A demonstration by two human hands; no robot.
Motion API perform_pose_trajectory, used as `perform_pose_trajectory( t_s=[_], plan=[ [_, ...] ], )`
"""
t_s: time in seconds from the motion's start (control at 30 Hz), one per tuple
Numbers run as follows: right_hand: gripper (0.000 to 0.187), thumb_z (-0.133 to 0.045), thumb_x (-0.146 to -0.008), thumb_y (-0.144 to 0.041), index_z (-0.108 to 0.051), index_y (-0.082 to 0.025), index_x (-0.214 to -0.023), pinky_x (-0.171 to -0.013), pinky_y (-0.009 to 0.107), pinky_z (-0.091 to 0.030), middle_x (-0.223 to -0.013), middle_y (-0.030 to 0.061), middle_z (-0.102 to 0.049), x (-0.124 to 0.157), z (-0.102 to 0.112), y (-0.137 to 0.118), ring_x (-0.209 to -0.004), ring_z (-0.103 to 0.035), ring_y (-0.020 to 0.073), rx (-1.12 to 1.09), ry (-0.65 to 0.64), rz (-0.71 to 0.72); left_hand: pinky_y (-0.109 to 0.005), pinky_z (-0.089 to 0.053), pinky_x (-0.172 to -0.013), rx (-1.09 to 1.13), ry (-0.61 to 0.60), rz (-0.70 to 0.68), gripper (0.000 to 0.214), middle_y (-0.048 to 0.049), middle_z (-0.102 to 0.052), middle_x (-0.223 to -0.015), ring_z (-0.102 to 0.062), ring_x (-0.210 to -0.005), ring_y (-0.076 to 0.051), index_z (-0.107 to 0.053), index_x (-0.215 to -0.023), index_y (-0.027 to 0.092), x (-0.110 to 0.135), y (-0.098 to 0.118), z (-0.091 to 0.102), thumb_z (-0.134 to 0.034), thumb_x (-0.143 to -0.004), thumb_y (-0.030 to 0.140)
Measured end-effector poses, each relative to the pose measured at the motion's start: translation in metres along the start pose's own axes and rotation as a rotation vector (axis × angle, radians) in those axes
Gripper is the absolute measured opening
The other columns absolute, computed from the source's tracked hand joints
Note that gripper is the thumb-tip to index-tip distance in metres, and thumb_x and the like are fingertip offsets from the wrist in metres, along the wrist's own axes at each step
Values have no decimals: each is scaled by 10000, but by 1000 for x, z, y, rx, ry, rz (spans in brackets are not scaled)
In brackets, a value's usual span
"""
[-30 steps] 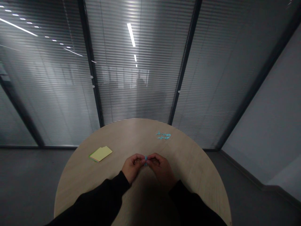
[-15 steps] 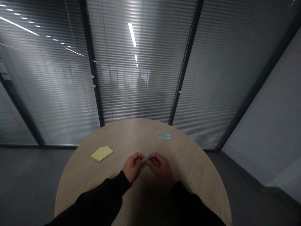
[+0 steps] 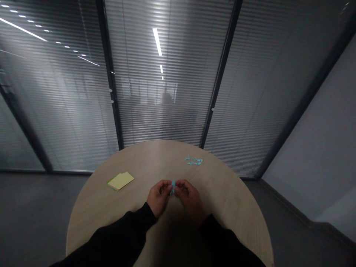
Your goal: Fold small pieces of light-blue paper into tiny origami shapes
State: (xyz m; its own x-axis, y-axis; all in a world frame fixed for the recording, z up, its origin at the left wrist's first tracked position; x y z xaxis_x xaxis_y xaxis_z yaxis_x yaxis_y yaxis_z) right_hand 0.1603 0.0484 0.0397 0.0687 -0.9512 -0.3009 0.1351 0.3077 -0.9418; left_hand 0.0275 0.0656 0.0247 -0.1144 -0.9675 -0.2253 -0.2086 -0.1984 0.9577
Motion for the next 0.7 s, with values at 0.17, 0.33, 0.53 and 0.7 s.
perform_pose_trajectory(
  t_s=[0.17, 0.33, 0.53, 0.7],
  plan=[
    [273, -614, -865, -441, -657, -172, -851, -663, 271, -477, -758, 30, -666, -2, 1, 0, -710, -620, 172, 62, -17, 0, -285, -475, -677, 14, -14, 3, 360, -37, -678, -730, -605, -676, -158, -669, -862, 145, 0, -3, -1, -759, -724, 466],
    [252, -605, -852, -412, -669, -168, -847, -641, 265, -470, -755, 36, -673, -2, 4, -4, -698, -622, 174, 77, -9, 11, -278, -471, -657, -29, 4, 12, 360, -37, -673, -714, -598, -660, -152, -681, -868, 139, 0, -2, -2, -758, -728, 461],
    [259, -597, -858, -413, -657, -162, -836, -607, 258, -473, -743, 42, -681, -2, 9, 1, -683, -629, 177, 100, 37, 3, -276, -472, -654, -5, -6, 62, 389, -35, -679, -717, -603, -655, -150, -673, -854, 144, 0, -8, -3, -788, -685, 475],
    [243, -610, -863, -409, -643, -176, -805, -596, 248, -479, -729, 32, -687, -1, 7, -1, -669, -641, 173, 161, 29, 40, -263, -444, -612, -108, -7, 83, 330, -17, -650, -645, -575, -605, -141, -682, -797, 142, 0, -7, 1, -733, -736, 462]
  ],
)
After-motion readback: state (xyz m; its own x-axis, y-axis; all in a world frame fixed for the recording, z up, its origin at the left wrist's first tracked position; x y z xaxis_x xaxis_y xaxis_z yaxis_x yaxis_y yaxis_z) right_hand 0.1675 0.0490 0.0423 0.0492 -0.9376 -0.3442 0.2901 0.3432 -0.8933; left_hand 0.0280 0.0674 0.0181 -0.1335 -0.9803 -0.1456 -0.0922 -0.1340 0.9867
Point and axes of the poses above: each hand's wrist, its own x-axis away from the middle knuckle, its own z-axis out of the back of the hand, y = z × x, the point moved 8 cm from there along -x, towards the middle knuckle
